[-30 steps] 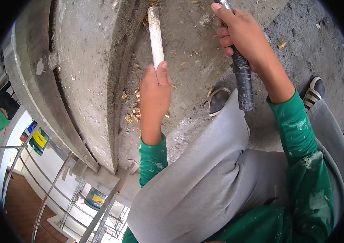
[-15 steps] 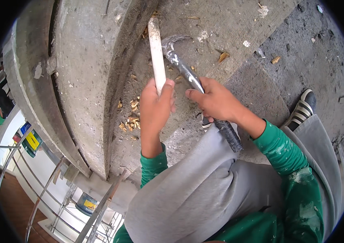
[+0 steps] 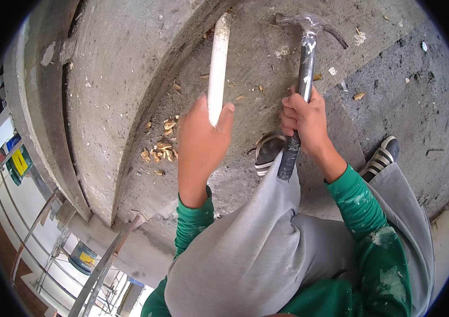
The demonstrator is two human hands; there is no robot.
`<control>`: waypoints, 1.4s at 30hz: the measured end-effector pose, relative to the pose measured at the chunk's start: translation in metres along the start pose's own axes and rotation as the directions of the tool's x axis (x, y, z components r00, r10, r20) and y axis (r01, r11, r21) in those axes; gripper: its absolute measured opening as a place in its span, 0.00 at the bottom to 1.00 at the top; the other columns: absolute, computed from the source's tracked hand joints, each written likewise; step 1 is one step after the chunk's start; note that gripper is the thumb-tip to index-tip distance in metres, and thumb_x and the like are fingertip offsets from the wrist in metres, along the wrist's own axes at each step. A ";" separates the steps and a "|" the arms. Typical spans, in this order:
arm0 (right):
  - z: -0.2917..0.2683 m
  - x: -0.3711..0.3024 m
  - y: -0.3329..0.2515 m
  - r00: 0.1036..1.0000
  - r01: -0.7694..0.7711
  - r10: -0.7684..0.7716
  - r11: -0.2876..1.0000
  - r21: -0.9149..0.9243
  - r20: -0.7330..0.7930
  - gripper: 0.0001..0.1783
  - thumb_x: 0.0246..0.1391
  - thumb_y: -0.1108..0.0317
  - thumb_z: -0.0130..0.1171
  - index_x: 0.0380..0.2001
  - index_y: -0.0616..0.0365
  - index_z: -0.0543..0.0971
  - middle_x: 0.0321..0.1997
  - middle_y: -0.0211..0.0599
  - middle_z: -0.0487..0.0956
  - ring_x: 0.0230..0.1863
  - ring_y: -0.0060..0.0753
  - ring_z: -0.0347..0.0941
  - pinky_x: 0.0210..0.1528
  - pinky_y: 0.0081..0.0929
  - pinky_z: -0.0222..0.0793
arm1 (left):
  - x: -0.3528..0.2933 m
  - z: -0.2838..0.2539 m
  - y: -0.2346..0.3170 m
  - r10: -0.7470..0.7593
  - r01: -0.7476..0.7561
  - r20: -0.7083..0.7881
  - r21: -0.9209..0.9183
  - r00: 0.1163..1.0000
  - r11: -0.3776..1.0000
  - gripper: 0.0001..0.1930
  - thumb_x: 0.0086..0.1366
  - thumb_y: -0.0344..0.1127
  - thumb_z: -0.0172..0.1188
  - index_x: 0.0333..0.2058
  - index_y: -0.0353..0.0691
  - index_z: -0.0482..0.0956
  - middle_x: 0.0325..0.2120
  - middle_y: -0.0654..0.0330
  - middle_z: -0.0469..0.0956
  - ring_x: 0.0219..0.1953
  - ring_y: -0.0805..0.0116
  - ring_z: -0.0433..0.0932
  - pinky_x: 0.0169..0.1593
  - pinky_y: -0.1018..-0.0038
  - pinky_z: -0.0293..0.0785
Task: The person sits on a concrete staircase and uses a hammer and a white chisel to chip away at the edge of a stair. They repeatedly strike the chisel to break off small pieces of concrete, creating debris on the stair surface.
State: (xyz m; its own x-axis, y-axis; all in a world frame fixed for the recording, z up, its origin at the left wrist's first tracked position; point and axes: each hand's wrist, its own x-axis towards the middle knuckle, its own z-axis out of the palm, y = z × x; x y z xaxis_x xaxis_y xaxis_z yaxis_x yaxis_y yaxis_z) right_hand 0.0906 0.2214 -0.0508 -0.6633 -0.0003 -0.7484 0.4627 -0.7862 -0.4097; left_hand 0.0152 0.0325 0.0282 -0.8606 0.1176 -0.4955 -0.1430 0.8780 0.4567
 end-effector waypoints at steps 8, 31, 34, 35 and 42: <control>0.051 0.011 -0.036 0.950 0.277 -0.284 0.958 -0.075 -0.130 0.09 0.62 0.74 0.54 0.33 0.52 0.64 0.21 0.23 0.62 0.17 0.17 0.57 0.18 0.25 0.57 | 0.007 0.018 -0.042 -0.102 0.114 -0.072 0.189 0.992 0.975 0.16 0.68 0.42 0.68 0.43 0.35 0.77 0.29 0.46 0.80 0.31 0.49 0.82 0.37 0.58 0.75; -0.034 -0.054 -0.272 0.964 -0.173 0.147 -0.293 -0.940 -0.223 0.15 0.62 0.61 0.60 0.36 0.65 0.73 0.24 0.43 0.76 0.20 0.36 0.77 0.21 0.35 0.74 | 0.028 0.078 0.017 0.351 0.509 0.369 -0.618 0.861 -0.599 0.10 0.81 0.38 0.51 0.40 0.40 0.68 0.21 0.74 0.60 0.17 0.86 0.57 0.15 0.86 0.53; -0.053 -0.041 -0.262 0.990 -0.070 0.089 -0.379 -0.923 -0.112 0.17 0.63 0.59 0.61 0.38 0.65 0.73 0.27 0.52 0.78 0.26 0.50 0.79 0.29 0.43 0.75 | 0.025 0.073 -0.002 0.052 0.367 0.366 -0.930 0.929 -0.015 0.14 0.78 0.44 0.57 0.37 0.40 0.72 0.20 0.70 0.67 0.18 0.80 0.64 0.19 0.79 0.59; -0.077 -0.031 -0.258 0.999 0.003 0.045 -0.422 -0.907 -0.018 0.18 0.63 0.59 0.61 0.39 0.65 0.73 0.28 0.55 0.78 0.28 0.56 0.80 0.32 0.46 0.75 | 0.028 0.076 -0.008 -0.084 0.245 0.231 -0.881 0.969 0.405 0.16 0.76 0.46 0.60 0.35 0.38 0.74 0.20 0.66 0.70 0.19 0.74 0.69 0.21 0.74 0.63; -0.114 -0.064 -0.171 0.923 0.179 -0.262 -0.354 -0.918 0.281 0.20 0.66 0.67 0.59 0.54 0.65 0.65 0.28 0.69 0.79 0.34 0.77 0.77 0.35 0.63 0.70 | 0.009 0.047 -0.009 -0.062 0.001 -0.232 -0.254 0.971 0.967 0.22 0.70 0.51 0.66 0.34 0.33 0.76 0.23 0.45 0.79 0.26 0.44 0.80 0.32 0.57 0.73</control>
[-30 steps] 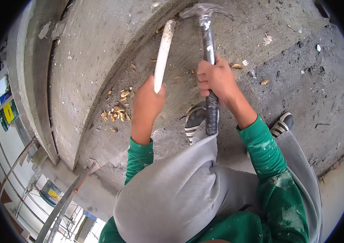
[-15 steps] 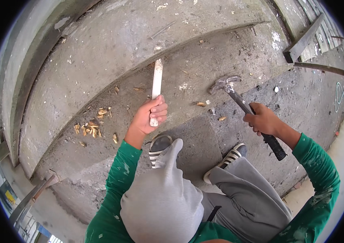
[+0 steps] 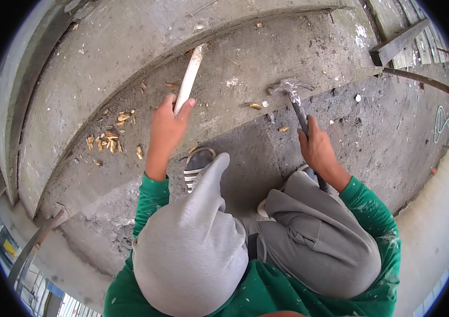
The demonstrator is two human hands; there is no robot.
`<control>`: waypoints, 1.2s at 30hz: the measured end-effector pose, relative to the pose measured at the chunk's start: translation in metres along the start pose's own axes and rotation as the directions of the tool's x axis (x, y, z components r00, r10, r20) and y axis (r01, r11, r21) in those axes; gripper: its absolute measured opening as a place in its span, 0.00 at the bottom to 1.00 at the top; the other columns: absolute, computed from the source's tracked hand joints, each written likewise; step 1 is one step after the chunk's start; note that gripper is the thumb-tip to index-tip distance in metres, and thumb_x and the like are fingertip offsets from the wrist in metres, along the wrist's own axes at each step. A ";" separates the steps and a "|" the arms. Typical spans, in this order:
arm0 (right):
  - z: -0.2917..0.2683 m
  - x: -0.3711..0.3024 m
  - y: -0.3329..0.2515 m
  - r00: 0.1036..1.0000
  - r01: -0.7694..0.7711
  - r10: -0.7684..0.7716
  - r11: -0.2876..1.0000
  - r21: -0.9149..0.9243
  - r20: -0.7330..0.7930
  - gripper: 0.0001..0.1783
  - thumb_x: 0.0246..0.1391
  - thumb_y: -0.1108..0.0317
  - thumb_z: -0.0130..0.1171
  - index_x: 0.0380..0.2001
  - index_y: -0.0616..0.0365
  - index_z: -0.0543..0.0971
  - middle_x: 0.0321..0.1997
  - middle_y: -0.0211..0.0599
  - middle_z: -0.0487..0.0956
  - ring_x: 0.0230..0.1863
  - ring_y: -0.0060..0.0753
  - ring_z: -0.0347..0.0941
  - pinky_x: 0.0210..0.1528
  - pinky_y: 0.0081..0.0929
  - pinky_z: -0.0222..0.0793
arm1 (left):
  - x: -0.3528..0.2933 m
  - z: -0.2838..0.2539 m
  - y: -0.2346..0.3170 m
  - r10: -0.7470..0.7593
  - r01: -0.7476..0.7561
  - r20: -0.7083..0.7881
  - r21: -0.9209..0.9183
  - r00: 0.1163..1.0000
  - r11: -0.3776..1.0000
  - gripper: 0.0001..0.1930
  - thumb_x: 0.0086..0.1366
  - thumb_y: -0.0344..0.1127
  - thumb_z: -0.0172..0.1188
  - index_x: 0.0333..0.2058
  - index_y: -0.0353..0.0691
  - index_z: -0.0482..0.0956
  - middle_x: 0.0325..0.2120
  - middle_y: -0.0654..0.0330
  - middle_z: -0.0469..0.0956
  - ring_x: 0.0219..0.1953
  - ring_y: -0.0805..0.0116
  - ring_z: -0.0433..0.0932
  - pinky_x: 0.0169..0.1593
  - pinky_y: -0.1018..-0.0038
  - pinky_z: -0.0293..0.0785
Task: The person sits on a concrete staircase and uses a hammer and a white chisel to chip away at the edge of a stair. They repeatedly strike the chisel to break off small pieces of concrete, creating debris on the stair surface.
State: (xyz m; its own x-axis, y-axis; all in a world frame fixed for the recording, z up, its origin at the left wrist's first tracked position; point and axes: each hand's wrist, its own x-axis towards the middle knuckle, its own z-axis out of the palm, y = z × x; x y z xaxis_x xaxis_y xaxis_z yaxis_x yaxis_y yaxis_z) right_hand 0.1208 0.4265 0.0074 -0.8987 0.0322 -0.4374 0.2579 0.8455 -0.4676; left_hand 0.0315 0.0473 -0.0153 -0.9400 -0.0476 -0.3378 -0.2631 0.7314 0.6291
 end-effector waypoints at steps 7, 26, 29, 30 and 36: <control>-0.005 -0.017 -0.062 0.967 0.117 -0.155 0.975 0.187 0.202 0.23 0.65 0.66 0.61 0.57 0.62 0.66 0.30 0.66 0.80 0.35 0.74 0.78 0.38 0.60 0.72 | 0.015 0.008 0.012 0.080 -0.084 0.029 0.187 0.996 0.979 0.21 0.70 0.49 0.65 0.42 0.33 0.76 0.31 0.39 0.83 0.35 0.33 0.82 0.36 0.49 0.75; -0.039 0.043 -0.044 0.835 -0.509 0.003 0.383 0.771 0.550 0.13 0.71 0.58 0.58 0.48 0.55 0.73 0.22 0.28 0.68 0.20 0.27 0.67 0.24 0.28 0.67 | 0.014 0.026 -0.008 0.193 -0.162 -0.279 0.132 0.941 0.978 0.23 0.66 0.54 0.68 0.38 0.37 0.78 0.33 0.48 0.82 0.34 0.40 0.82 0.37 0.49 0.75; -0.011 0.041 -0.074 0.863 -0.495 0.115 0.395 0.774 0.493 0.17 0.73 0.50 0.57 0.42 0.52 0.72 0.21 0.21 0.63 0.17 0.15 0.58 0.19 0.20 0.58 | 0.020 0.040 -0.021 0.380 -0.263 -0.445 0.303 0.811 0.916 0.19 0.62 0.51 0.72 0.37 0.43 0.79 0.34 0.56 0.80 0.38 0.49 0.79 0.40 0.53 0.72; -0.002 0.046 -0.072 0.848 -0.521 0.151 0.410 0.749 0.508 0.17 0.72 0.50 0.58 0.40 0.52 0.71 0.20 0.20 0.63 0.17 0.14 0.58 0.18 0.20 0.57 | 0.021 0.040 -0.026 0.449 -0.277 -0.485 0.386 0.750 0.880 0.17 0.60 0.49 0.73 0.37 0.45 0.79 0.35 0.59 0.79 0.39 0.52 0.78 0.42 0.55 0.71; 0.010 0.061 -0.086 0.815 -0.580 0.216 0.317 0.750 0.538 0.19 0.71 0.51 0.59 0.32 0.48 0.65 0.20 0.20 0.62 0.17 0.14 0.57 0.18 0.20 0.56 | 0.026 0.033 -0.048 0.586 -0.357 -0.497 0.483 0.639 0.799 0.17 0.54 0.48 0.76 0.35 0.49 0.79 0.34 0.66 0.77 0.39 0.60 0.76 0.43 0.61 0.67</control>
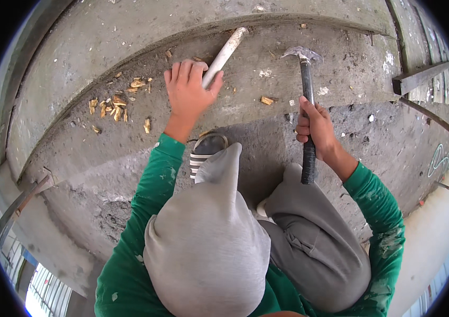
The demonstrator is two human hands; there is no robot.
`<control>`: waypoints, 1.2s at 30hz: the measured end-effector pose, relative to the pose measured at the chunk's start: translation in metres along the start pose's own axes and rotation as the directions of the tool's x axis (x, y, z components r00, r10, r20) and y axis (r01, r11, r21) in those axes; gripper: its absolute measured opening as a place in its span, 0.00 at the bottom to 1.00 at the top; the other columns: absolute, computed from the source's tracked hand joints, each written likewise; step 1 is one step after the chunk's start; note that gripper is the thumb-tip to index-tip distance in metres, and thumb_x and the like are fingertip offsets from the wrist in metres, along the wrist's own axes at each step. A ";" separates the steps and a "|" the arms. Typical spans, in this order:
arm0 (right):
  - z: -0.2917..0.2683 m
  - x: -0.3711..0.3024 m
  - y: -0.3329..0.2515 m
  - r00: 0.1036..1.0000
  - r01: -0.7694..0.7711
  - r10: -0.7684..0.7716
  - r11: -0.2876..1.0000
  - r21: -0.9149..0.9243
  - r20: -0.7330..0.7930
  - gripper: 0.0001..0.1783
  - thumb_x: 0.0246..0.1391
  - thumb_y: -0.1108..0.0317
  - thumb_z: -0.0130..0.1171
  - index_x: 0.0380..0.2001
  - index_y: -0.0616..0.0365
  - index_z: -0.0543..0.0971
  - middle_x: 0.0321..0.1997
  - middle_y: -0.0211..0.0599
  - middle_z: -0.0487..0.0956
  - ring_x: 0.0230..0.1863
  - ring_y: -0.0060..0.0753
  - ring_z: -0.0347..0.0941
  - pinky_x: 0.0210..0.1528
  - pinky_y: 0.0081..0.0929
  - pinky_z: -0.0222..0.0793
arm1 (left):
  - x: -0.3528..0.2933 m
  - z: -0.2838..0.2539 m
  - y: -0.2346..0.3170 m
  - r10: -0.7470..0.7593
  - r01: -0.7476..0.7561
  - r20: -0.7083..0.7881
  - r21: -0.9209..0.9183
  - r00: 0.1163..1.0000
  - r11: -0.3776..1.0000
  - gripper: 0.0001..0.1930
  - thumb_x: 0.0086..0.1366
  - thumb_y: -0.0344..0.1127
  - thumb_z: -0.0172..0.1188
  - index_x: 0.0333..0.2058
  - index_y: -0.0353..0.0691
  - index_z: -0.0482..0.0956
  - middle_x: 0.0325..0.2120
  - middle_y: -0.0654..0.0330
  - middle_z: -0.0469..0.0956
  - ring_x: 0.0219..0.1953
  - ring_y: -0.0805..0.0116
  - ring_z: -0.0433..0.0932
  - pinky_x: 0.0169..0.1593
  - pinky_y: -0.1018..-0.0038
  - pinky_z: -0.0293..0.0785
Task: The person sits on a concrete staircase and uses a hammer and a white chisel to chip away at the edge of a stair. They repeatedly strike the chisel to break off small pieces of concrete, creating debris on the stair surface.
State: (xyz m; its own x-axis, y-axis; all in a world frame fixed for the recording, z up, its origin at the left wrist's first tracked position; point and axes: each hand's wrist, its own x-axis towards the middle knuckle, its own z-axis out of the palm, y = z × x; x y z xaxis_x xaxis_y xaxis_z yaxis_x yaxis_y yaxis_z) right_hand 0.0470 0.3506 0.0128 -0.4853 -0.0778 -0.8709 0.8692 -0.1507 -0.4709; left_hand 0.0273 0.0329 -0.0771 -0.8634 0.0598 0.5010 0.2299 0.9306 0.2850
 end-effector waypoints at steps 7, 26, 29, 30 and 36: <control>0.098 0.053 0.008 0.964 0.210 -0.211 0.977 -0.027 -0.162 0.15 0.69 0.61 0.59 0.38 0.57 0.65 0.24 0.30 0.68 0.21 0.25 0.67 0.24 0.31 0.72 | -0.002 0.011 0.001 -0.003 0.003 -0.019 -0.028 1.000 1.000 0.15 0.53 0.46 0.75 0.33 0.49 0.78 0.32 0.67 0.77 0.37 0.61 0.75 0.42 0.61 0.65; 0.055 0.053 -0.034 0.928 0.352 -0.323 0.600 -0.718 0.185 0.26 0.64 0.60 0.56 0.39 0.84 0.70 0.22 0.50 0.83 0.25 0.43 0.84 0.32 0.41 0.80 | -0.001 0.013 0.015 -0.076 0.077 0.016 -0.245 0.997 0.966 0.11 0.58 0.34 0.74 0.32 0.43 0.78 0.28 0.63 0.75 0.32 0.61 0.75 0.41 0.62 0.70; 0.052 0.050 -0.041 0.933 0.338 -0.301 0.549 -0.765 0.196 0.25 0.65 0.60 0.55 0.39 0.82 0.71 0.23 0.47 0.83 0.26 0.44 0.84 0.35 0.41 0.80 | 0.000 0.016 0.014 -0.119 0.131 0.061 -0.267 0.991 0.955 0.13 0.57 0.40 0.75 0.33 0.46 0.79 0.30 0.64 0.75 0.36 0.60 0.75 0.44 0.60 0.68; 0.043 0.050 -0.059 0.934 0.325 -0.275 0.396 -0.859 0.227 0.24 0.64 0.60 0.55 0.40 0.80 0.71 0.24 0.49 0.83 0.26 0.45 0.84 0.35 0.42 0.79 | -0.007 0.012 0.010 -0.146 0.164 0.088 -0.256 0.985 0.953 0.14 0.56 0.43 0.75 0.33 0.47 0.79 0.31 0.65 0.75 0.38 0.60 0.75 0.46 0.59 0.67; -0.098 0.026 -0.101 0.740 0.463 -0.378 -0.313 -0.829 0.556 0.14 0.62 0.65 0.58 0.43 0.66 0.73 0.34 0.57 0.79 0.33 0.51 0.81 0.38 0.49 0.75 | -0.018 -0.008 0.021 0.037 0.000 0.193 -0.191 0.980 0.982 0.22 0.51 0.53 0.80 0.35 0.47 0.80 0.32 0.65 0.75 0.39 0.59 0.76 0.47 0.60 0.69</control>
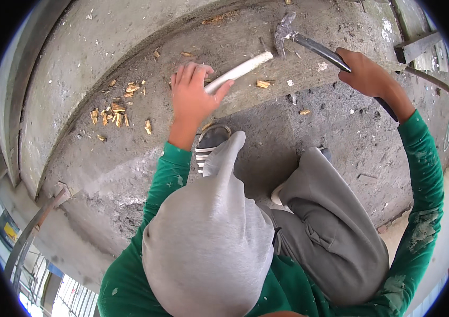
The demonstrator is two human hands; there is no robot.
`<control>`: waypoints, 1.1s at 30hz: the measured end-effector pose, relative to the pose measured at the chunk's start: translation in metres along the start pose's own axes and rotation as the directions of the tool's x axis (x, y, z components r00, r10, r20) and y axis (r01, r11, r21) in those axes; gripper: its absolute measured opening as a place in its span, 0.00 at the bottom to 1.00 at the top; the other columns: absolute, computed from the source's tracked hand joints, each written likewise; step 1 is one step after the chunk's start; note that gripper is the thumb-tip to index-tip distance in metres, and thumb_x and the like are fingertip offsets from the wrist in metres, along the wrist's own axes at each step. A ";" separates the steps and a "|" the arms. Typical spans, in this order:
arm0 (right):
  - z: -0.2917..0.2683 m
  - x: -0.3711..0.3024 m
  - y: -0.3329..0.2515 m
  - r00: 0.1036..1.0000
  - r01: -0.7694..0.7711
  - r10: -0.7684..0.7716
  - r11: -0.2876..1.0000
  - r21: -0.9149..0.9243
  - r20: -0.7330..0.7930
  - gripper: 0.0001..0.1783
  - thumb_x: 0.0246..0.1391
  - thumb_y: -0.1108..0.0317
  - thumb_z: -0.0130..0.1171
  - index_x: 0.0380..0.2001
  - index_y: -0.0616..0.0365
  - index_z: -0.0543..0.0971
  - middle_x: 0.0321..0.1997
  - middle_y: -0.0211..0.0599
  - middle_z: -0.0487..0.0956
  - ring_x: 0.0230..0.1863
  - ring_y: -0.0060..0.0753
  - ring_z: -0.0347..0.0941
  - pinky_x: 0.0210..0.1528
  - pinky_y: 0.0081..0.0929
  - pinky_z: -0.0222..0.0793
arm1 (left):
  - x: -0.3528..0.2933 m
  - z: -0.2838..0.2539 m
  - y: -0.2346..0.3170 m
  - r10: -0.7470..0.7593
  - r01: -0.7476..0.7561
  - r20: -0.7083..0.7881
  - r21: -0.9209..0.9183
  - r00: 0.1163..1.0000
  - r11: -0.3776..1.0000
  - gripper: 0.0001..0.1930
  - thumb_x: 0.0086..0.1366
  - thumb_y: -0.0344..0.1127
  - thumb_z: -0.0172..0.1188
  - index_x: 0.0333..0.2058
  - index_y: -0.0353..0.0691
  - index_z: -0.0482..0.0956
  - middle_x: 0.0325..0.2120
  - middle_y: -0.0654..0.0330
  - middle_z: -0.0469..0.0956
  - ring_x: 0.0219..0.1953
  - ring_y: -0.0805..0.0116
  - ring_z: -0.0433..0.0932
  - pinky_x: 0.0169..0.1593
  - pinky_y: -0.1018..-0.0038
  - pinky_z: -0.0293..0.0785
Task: The person sits on a concrete staircase and uses a hammer and a white chisel to chip away at the edge of a stair. They repeatedly strike the chisel to break off small pieces of concrete, creating debris on the stair surface.
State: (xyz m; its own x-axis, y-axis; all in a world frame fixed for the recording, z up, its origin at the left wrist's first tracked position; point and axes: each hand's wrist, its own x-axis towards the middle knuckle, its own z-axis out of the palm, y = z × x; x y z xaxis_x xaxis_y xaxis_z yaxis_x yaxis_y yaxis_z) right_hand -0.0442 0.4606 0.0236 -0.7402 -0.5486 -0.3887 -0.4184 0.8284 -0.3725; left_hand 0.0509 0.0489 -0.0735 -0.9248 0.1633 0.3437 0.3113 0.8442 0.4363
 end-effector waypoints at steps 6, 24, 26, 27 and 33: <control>0.031 -0.048 -0.047 0.829 -0.559 0.468 0.693 0.455 0.305 0.15 0.65 0.62 0.57 0.46 0.63 0.73 0.27 0.39 0.75 0.22 0.31 0.76 0.25 0.36 0.74 | 0.002 0.005 0.011 0.013 0.002 0.240 -0.065 0.971 0.998 0.20 0.57 0.50 0.76 0.38 0.42 0.83 0.36 0.62 0.78 0.44 0.55 0.77 0.50 0.58 0.70; 0.074 -0.058 -0.010 0.825 -0.564 0.476 0.734 0.379 0.305 0.19 0.62 0.65 0.57 0.50 0.68 0.76 0.41 0.52 0.83 0.44 0.49 0.81 0.49 0.46 0.76 | -0.011 -0.032 -0.007 -0.485 0.445 0.221 0.211 0.846 0.871 0.16 0.68 0.42 0.69 0.40 0.32 0.81 0.26 0.51 0.79 0.26 0.56 0.77 0.33 0.59 0.72; 0.061 -0.052 -0.021 0.833 -0.551 0.444 0.720 0.421 0.330 0.19 0.62 0.66 0.57 0.51 0.68 0.76 0.42 0.52 0.83 0.44 0.49 0.81 0.49 0.45 0.77 | -0.025 -0.044 0.000 -0.447 0.417 0.279 0.162 0.850 0.894 0.16 0.69 0.42 0.68 0.43 0.33 0.82 0.25 0.51 0.80 0.27 0.56 0.79 0.35 0.62 0.75; 0.060 -0.049 -0.024 0.838 -0.543 0.438 0.724 0.425 0.324 0.19 0.62 0.66 0.57 0.51 0.68 0.76 0.42 0.52 0.83 0.44 0.48 0.81 0.50 0.45 0.77 | -0.030 -0.050 0.020 -0.418 0.397 0.304 0.130 0.856 0.909 0.16 0.69 0.42 0.68 0.44 0.34 0.82 0.26 0.50 0.80 0.28 0.55 0.80 0.36 0.62 0.76; 0.062 -0.048 -0.029 0.791 -0.611 0.486 0.661 0.436 0.371 0.19 0.62 0.67 0.57 0.52 0.69 0.75 0.42 0.52 0.83 0.45 0.46 0.80 0.50 0.44 0.77 | -0.057 -0.032 0.052 -0.108 0.201 0.599 -0.089 0.794 0.976 0.20 0.70 0.44 0.67 0.51 0.33 0.79 0.29 0.46 0.81 0.33 0.48 0.84 0.39 0.59 0.79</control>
State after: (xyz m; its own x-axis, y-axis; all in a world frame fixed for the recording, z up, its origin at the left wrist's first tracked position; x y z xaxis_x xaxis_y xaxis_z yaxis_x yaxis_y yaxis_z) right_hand 0.0360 0.4556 0.0008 -0.5934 -0.0738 -0.8015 0.4051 0.8331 -0.3766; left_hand 0.1264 0.0671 -0.0437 -0.8988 0.3437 -0.2722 0.1377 0.8107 0.5690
